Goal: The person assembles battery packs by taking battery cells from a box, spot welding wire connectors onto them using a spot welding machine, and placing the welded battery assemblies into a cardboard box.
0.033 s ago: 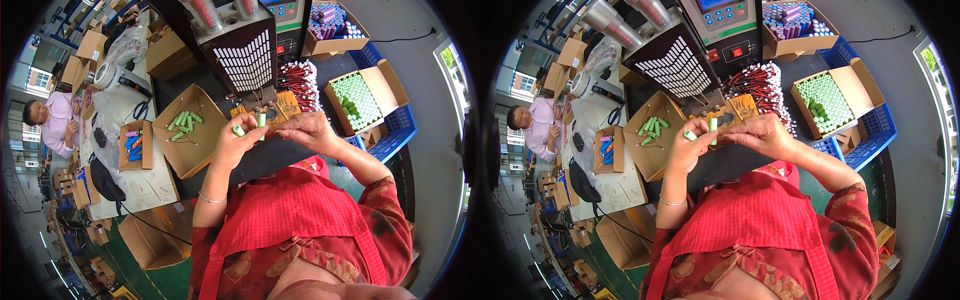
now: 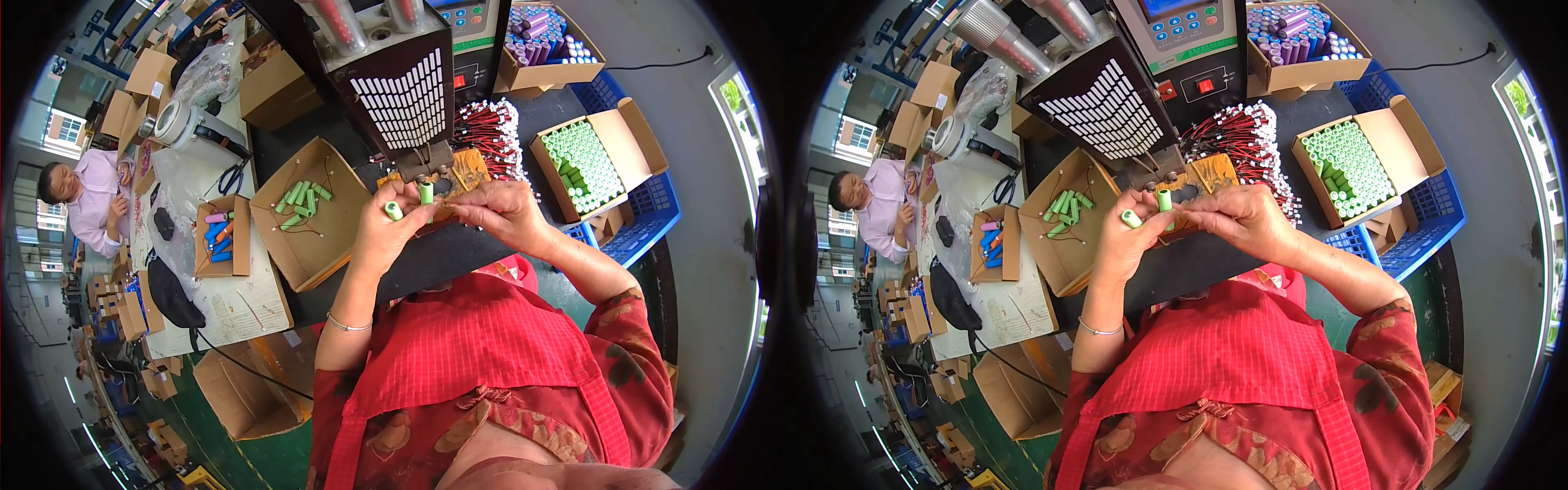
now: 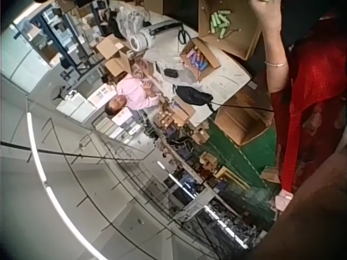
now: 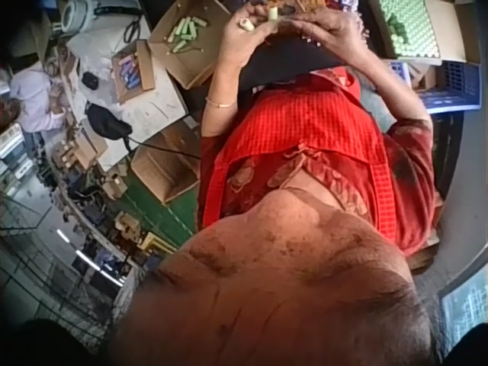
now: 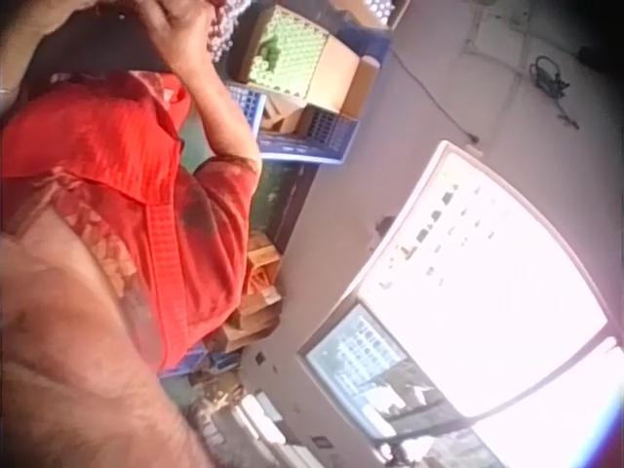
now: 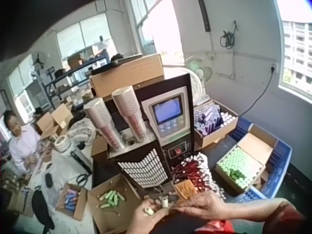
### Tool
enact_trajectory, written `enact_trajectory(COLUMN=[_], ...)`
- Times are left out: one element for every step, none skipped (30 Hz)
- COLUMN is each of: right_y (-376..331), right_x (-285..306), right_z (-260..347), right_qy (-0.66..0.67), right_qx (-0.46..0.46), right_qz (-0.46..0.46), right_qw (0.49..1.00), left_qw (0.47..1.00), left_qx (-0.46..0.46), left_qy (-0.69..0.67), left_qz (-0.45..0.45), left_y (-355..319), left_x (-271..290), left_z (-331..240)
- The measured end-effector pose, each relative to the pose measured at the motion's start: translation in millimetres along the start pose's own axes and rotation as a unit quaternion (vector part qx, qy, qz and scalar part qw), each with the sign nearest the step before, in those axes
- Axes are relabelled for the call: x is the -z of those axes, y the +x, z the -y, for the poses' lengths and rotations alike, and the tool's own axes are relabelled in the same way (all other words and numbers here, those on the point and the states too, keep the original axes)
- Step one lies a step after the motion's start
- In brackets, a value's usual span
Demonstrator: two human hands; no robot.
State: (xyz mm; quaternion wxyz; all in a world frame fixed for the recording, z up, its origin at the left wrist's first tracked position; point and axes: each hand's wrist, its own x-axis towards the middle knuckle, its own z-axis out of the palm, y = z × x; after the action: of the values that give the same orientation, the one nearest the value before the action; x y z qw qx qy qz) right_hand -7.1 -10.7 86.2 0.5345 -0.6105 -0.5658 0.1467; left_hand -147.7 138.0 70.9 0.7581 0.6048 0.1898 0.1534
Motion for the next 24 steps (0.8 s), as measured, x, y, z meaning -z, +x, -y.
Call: enact_trajectory(right_y=[3.0,6.1,8.7,9.6,10.3,11.0,11.7,12.3,12.8,13.6,15.0,16.5,18.5,19.1,20.5,21.4,20.7,18.2,18.9,18.0,19.0,19.6,20.7,20.0], right_x=[-2.6,-4.9,-7.2,-8.3,-9.7,-10.2,-10.4,-10.6,-10.7,-10.4,-10.2,-10.2,-9.9,-9.3,-9.2,-13.1,-13.6,-12.3,-12.1,-11.9,-8.1,-2.8,6.9,19.5], right_z=[0.3,0.5,-0.6,-4.5,-9.0,-11.6,-11.9,-11.8,-11.7,-11.9,-12.4,-12.6,-11.9,-10.3,-9.5,-17.0,-17.0,-17.3,-17.9,-22.6,-20.7,-18.8,-21.1,-26.8], right_qy=[0.01,0.02,0.023,0.023,0.01,-0.003,-0.002,-0.005,-0.008,-0.009,0.002,0.013,0.0,-0.003,-0.007,0.008,0.02,0.012,0.005,-0.008,-0.022,-0.037,-0.063,-0.046], right_qx=[-0.052,-0.104,-0.128,-0.128,-0.11,-0.092,-0.092,-0.1,-0.109,-0.111,-0.143,-0.176,-0.18,-0.167,-0.154,-0.119,-0.117,-0.114,-0.108,-0.092,-0.067,-0.045,-0.024,-0.049], right_qz=[-0.011,-0.022,-0.033,-0.033,-0.037,-0.041,-0.04,-0.032,-0.025,-0.026,-0.018,-0.01,-0.012,-0.011,-0.01,-0.019,-0.021,-0.026,-0.029,-0.019,-0.033,-0.047,-0.078,-0.114], right_qw=[0.999,0.994,0.991,0.991,0.993,0.995,0.995,0.994,0.994,0.993,0.99,0.984,0.984,0.986,0.988,0.993,0.993,0.993,0.994,0.996,0.997,0.997,0.995,0.991], left_qw=[0.993,0.989,0.983,0.975,0.975,0.962,0.944,0.944,0.937,0.931,0.932,0.932,0.932,0.929,0.925,0.924,0.931,0.937,0.944,0.944,0.949,0.954,0.955,0.966], left_qx=[-0.096,-0.091,-0.086,-0.119,-0.119,-0.125,-0.129,-0.128,-0.143,-0.159,-0.157,-0.151,-0.145,-0.154,-0.176,-0.175,-0.145,-0.115,-0.114,-0.116,-0.117,-0.118,-0.085,-0.068], left_qy=[0.066,0.104,0.142,0.157,0.157,0.223,0.289,0.288,0.302,0.314,0.313,0.315,0.315,0.319,0.316,0.318,0.314,0.31,0.287,0.287,0.267,0.246,0.254,0.197], left_qz=[-0.036,-0.056,-0.076,-0.102,-0.102,-0.1,-0.097,-0.097,-0.099,-0.1,-0.096,-0.1,-0.101,-0.107,-0.12,-0.12,-0.118,-0.115,-0.118,-0.113,-0.119,-0.125,-0.126,-0.154], left_y=[8.0,8.1,7.9,9.8,9.8,9.2,8.4,8.7,9.5,10.7,11.4,12.2,13.6,13.4,13.6,14.6,14.6,14.5,15.3,15.5,15.1,14.0,7.8,5.4], left_x=[-5.3,-6.5,-8.2,-12.4,-12.8,-14.0,-14.7,-14.8,-14.9,-15.1,-14.5,-12.4,-12.2,-13.6,-13.2,-9.3,-9.0,-11.5,-12.3,-13.0,-13.6,-13.9,-10.6,-1.6], left_z=[8.0,11.9,13.8,16.4,15.6,13.0,10.9,10.6,10.6,11.1,12.0,12.7,14.0,15.1,16.0,17.4,16.9,17.0,16.9,15.5,12.7,10.0,0.1,-2.3])
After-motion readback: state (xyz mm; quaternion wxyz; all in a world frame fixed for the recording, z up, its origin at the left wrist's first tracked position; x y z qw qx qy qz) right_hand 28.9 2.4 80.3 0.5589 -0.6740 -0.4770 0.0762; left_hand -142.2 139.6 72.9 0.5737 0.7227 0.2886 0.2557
